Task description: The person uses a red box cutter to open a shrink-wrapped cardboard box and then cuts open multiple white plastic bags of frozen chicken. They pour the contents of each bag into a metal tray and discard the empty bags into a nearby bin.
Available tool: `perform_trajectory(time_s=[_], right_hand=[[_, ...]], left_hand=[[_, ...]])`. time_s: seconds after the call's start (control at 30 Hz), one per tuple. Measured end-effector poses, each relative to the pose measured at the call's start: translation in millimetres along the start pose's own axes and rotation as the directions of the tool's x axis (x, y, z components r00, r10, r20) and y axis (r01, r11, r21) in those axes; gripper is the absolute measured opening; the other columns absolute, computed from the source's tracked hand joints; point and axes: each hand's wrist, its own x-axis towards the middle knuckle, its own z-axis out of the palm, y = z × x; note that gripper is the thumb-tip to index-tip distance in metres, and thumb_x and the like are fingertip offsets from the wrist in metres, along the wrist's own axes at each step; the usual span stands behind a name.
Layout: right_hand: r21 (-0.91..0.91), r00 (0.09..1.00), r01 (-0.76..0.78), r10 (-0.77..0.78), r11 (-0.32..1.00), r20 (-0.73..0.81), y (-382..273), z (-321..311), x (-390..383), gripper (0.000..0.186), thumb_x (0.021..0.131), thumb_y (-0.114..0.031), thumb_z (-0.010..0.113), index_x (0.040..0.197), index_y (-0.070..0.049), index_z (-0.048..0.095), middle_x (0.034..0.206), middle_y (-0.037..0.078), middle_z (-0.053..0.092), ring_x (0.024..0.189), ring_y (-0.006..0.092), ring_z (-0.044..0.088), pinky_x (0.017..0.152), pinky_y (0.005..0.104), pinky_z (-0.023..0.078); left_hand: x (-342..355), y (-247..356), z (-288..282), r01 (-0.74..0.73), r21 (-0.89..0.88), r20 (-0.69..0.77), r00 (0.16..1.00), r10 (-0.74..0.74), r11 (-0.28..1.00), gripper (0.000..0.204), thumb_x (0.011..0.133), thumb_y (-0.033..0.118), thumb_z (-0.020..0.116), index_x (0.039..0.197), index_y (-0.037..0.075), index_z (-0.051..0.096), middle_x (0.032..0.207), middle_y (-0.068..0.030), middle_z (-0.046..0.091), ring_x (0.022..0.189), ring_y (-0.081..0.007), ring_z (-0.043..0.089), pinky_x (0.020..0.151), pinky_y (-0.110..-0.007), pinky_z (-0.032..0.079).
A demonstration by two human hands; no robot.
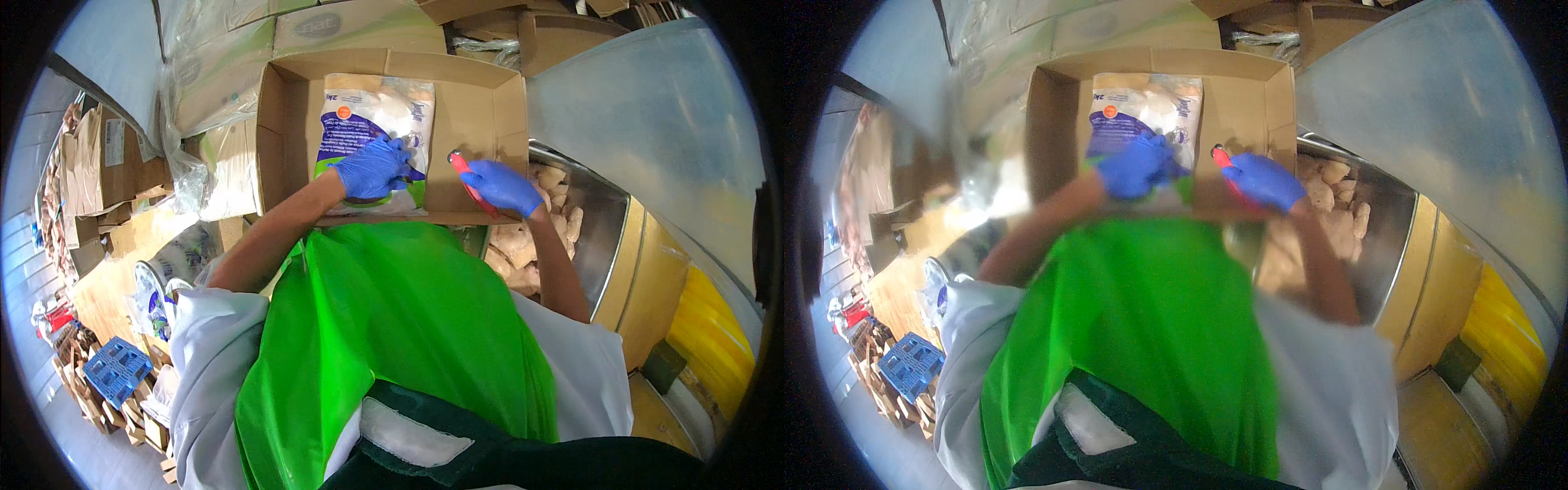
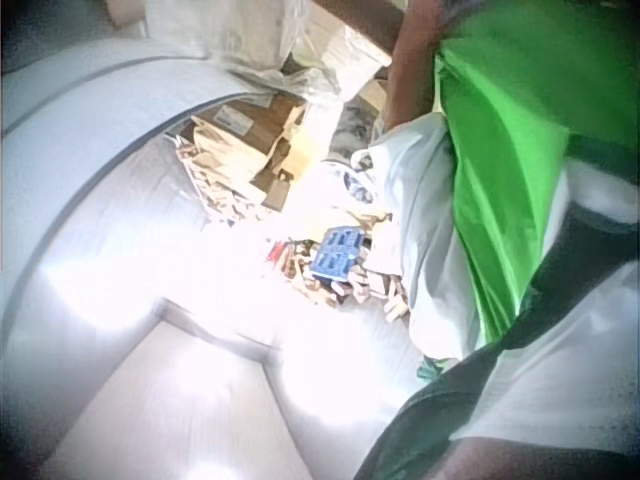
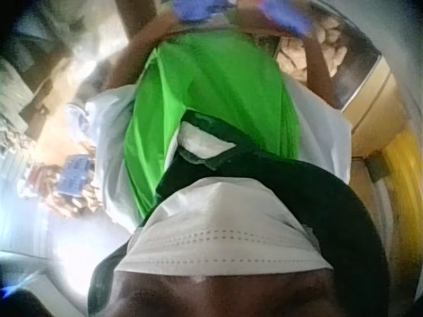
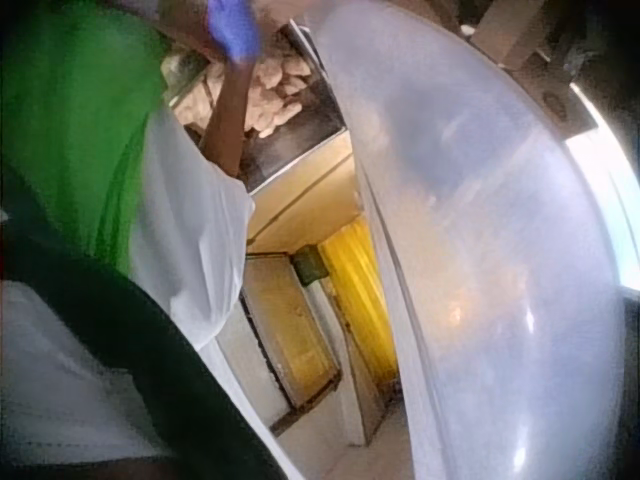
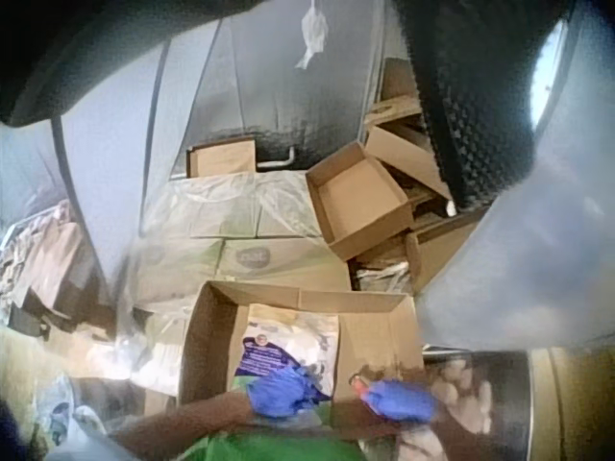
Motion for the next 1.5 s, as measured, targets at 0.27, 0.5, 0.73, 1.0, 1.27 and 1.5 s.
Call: perform_trajectory(time_s=[0.27, 0.5, 0.73, 1.0, 1.27, 1.5], right_hand=[[-0.024, 0.879, 0.365, -0.353, 0.931, -0.320, -18.9, 65.3, 13.2, 0.031, 0.092, -0.036, 0.047, 0.094, -0.008, 0.061, 0.085, 0.018, 0.065, 0.076, 0.0400, 0.062, 0.068, 0.0493, 0.048], [0.082, 0.876, 0.341, -0.285, 0.937, -0.389, -32.8, 54.9, 2.7, 0.029, 0.096, -0.032, 0.046, 0.090, -0.006, 0.056, 0.074, 0.021, 0.058, 0.067, 0.0420, 0.056, 0.059, 0.0530, 0.042], [-0.157, 0.755, 0.507, -0.525, 0.847, -0.393, -31.0, 48.4, -25.5, 0.021, 0.092, -0.027, 0.047, 0.096, -0.009, 0.059, 0.075, 0.019, 0.061, 0.067, 0.0394, 0.060, 0.063, 0.0491, 0.048], [-0.129, 0.676, 0.561, -0.542, 0.818, -0.499, -41.2, 41.7, -27.2, 0.023, 0.091, -0.023, 0.050, 0.105, -0.009, 0.060, 0.076, 0.020, 0.060, 0.062, 0.0379, 0.060, 0.058, 0.0448, 0.050], [0.045, 0.930, 0.128, -0.104, 0.991, -0.352, 19.7, 37.2, -103.6, 0.020, 0.092, -0.020, 0.053, 0.101, -0.003, 0.060, 0.079, 0.020, 0.061, 0.064, 0.0406, 0.058, 0.057, 0.0471, 0.047], [-0.290, 0.589, 0.347, -0.447, 0.892, -0.673, -8.1, -29.0, -29.5, 0.026, 0.087, -0.013, 0.059, 0.111, -0.007, 0.061, 0.088, 0.014, 0.062, 0.079, 0.0339, 0.061, 0.067, 0.0448, 0.049]], left_hand=[[-16.8, -17.8, -7.8, 0.014, -0.313, -0.100, 0.994, -0.048, 0.950, 0.020, 0.072, 0.006, 0.067, 0.092, 0.009, 0.068, 0.083, -0.0131, 0.065, 0.079, -0.0325, 0.061, 0.073, -0.040, 0.048], [-17.9, -8.7, -41.4, -0.002, -0.388, -0.270, 0.957, -0.111, 0.922, 0.009, 0.073, 0.001, 0.064, 0.080, 0.004, 0.060, 0.073, -0.0136, 0.056, 0.072, -0.0302, 0.056, 0.069, -0.037, 0.046], [-15.7, -16.0, -38.3, 0.120, -0.527, -0.216, 0.938, -0.269, 0.841, 0.005, 0.077, -0.002, 0.059, 0.078, 0.000, 0.055, 0.075, -0.0135, 0.055, 0.074, -0.0286, 0.055, 0.070, -0.036, 0.045], [-2.5, 9.4, -37.7, 0.059, -0.638, -0.323, 0.885, -0.336, 0.768, 0.006, 0.076, -0.005, 0.058, 0.075, 0.000, 0.054, 0.069, -0.0119, 0.049, 0.065, -0.0250, 0.048, 0.065, -0.033, 0.043], [-15.1, -13.8, -45.1, 0.129, -0.713, -0.221, 0.891, -0.396, 0.689, 0.007, 0.072, -0.007, 0.055, 0.070, -0.001, 0.052, 0.063, -0.0094, 0.045, 0.060, -0.0170, 0.044, 0.060, -0.031, 0.041], [-24.7, 25.2, -76.8, 0.073, -0.401, -0.294, 0.934, -0.204, 0.913, 0.021, 0.069, 0.005, 0.064, 0.057, 0.005, 0.047, 0.055, -0.0106, 0.046, 0.054, -0.0280, 0.047, 0.055, -0.038, 0.037]])
